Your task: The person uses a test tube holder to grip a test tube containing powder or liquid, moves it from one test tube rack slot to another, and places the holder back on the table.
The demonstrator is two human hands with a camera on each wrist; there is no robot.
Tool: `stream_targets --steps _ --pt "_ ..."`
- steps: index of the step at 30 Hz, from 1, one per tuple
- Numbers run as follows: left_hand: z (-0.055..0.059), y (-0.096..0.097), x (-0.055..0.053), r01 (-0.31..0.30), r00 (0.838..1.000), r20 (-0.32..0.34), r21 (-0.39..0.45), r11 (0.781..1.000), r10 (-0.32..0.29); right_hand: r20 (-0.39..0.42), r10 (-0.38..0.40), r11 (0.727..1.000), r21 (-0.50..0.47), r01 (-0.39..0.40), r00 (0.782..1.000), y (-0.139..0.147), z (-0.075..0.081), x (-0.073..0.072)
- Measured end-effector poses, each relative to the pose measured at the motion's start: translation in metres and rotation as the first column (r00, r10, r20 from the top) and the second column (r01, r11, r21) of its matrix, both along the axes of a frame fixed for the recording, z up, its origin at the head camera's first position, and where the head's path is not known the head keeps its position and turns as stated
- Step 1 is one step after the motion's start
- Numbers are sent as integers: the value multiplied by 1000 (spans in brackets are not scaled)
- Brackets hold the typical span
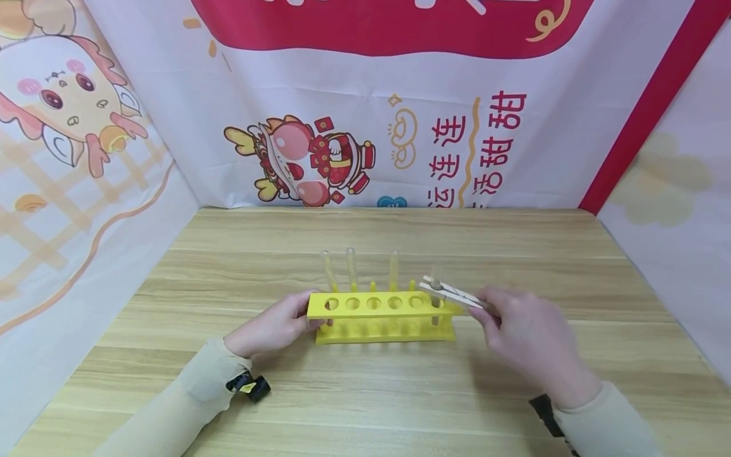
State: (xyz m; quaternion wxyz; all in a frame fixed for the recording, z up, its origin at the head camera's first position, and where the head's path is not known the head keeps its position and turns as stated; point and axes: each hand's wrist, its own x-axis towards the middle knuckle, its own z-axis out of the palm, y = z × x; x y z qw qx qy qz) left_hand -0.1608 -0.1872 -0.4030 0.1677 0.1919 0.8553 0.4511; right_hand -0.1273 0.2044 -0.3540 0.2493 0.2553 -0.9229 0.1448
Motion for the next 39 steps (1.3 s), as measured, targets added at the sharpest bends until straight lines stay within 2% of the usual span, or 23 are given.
stream_targets --steps 10,16,24,34,39 --pt "1 1 1 12 1000 -23 5 1000 -12 -26 -21 1000 -22 21 999 0 -15 1" --pt "0 1 0 15 999 -39 -1 1000 -15 -74 -17 999 -30 14 997 2 -21 3" --pt "0 0 0 6 1000 -12 2 1000 -6 -91 -3 999 -51 -2 996 4 -25 6" --pt "0 0 0 18 1000 -18 13 1000 -18 -141 28 994 -102 -42 990 2 -31 6" --pt "0 0 0 18 1000 -21 14 1000 -18 -141 21 994 -102 -36 990 2 -33 7"
